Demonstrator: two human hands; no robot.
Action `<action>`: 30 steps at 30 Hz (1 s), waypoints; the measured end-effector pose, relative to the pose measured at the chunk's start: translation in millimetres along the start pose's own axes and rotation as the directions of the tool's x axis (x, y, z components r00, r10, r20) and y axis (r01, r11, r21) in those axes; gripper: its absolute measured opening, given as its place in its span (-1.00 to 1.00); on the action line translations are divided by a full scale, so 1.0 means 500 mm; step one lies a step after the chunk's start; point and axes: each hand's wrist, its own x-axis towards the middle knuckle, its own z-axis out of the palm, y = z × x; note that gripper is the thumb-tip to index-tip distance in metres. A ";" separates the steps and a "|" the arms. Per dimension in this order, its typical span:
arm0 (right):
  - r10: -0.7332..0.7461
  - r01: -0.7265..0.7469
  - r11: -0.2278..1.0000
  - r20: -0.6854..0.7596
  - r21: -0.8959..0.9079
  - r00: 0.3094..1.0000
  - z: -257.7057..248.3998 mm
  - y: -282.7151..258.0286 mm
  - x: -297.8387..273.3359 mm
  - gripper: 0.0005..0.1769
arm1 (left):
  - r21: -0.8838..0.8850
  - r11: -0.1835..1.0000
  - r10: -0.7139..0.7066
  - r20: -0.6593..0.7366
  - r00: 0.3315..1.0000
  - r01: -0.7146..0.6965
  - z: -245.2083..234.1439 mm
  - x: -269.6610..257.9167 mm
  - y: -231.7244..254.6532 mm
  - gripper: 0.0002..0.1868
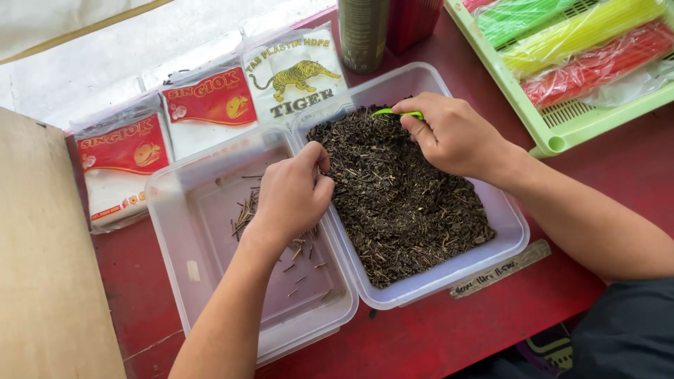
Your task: Sorting tea leaves by manually removing stems and using a spoon to sift through the container
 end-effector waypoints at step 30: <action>0.199 -0.223 0.974 0.291 0.050 0.936 -0.033 -0.036 0.017 -0.68 | -0.001 1.000 -0.020 -0.049 0.999 0.020 0.014 0.008 -0.006 -0.86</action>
